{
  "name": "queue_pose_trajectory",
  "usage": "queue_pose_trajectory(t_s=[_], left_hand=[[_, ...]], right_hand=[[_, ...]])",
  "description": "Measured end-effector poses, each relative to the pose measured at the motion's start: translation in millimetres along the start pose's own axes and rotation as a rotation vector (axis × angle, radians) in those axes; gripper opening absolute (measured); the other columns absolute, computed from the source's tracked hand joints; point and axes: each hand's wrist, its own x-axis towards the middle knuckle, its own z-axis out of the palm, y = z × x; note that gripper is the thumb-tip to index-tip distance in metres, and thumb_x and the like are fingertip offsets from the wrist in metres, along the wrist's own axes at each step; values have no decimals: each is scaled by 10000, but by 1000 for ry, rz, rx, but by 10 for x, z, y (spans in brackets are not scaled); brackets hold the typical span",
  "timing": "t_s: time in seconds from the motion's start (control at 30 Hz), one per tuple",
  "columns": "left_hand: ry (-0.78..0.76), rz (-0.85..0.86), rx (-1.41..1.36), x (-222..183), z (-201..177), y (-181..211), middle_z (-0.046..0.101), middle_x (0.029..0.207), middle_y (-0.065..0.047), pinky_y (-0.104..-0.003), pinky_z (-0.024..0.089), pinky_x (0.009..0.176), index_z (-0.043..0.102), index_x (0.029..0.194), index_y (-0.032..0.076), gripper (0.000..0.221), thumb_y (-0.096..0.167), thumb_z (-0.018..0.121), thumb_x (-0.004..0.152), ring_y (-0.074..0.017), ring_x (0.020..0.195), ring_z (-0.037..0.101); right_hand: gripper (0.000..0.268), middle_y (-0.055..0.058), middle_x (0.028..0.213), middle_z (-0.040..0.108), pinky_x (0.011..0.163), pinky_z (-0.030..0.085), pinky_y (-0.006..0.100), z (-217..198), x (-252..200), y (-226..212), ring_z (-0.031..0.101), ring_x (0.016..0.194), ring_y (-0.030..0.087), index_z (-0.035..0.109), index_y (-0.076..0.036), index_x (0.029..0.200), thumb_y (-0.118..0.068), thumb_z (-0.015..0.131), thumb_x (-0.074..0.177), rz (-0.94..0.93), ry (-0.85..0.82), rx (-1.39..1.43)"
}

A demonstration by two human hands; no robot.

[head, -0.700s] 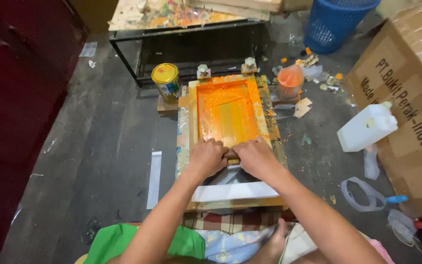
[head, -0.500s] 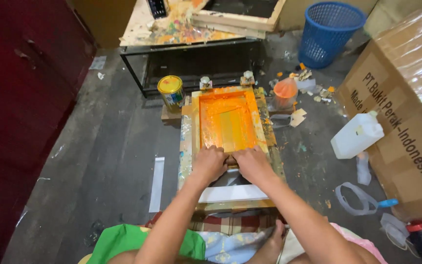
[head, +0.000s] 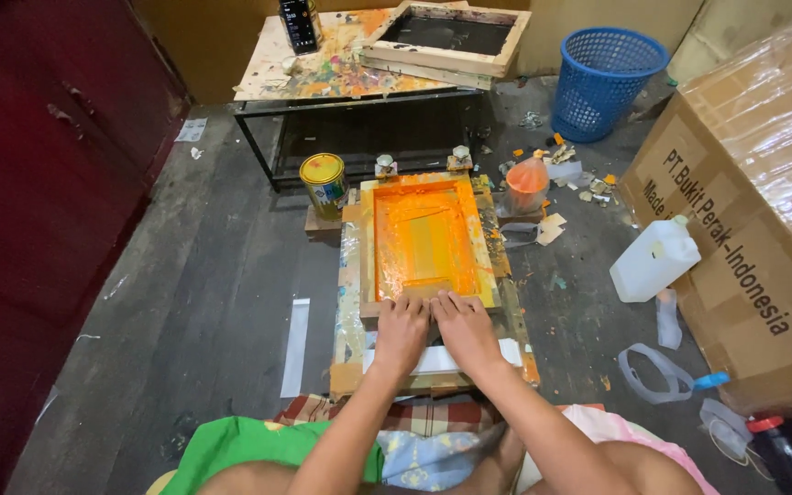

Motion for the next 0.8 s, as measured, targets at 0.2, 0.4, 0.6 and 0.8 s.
queue_pose_trajectory(t_s=[0.2,0.4,0.6,0.8], left_hand=[[62,-23,-2,-26,82,32,661,936,5,-400,421,777,706,1004,179,142,175,614,896,-215,912,619],[94,-36,-33,-60,103,35,647,914,-12,-394,408,747,679,990,175,131,179,618,874,-223,900,618],[26,-43,-128,-131,161,-27,731,1148,-62,-428,486,843,719,1217,129,423,251,742,812,-267,1100,681],[15,-6,-198,-225,189,-139,726,1297,-78,-437,501,908,711,1295,115,546,282,754,777,-262,1191,676]], right_hand=[[220,1,1170,646,915,351,354,117,-32,58,551,1155,173,593,-145,1195,-65,435,1065,-14,-17,20],[311,94,1399,555,932,338,401,436,-35,53,432,1381,249,546,-100,1342,-92,390,1074,24,-44,-106],[356,67,1358,564,903,366,423,656,-65,114,466,1370,257,544,-135,1375,-92,352,1078,25,-26,-79],[355,72,1337,589,883,404,430,705,-66,126,516,1335,265,561,-128,1353,-95,347,1072,27,-10,-119]])
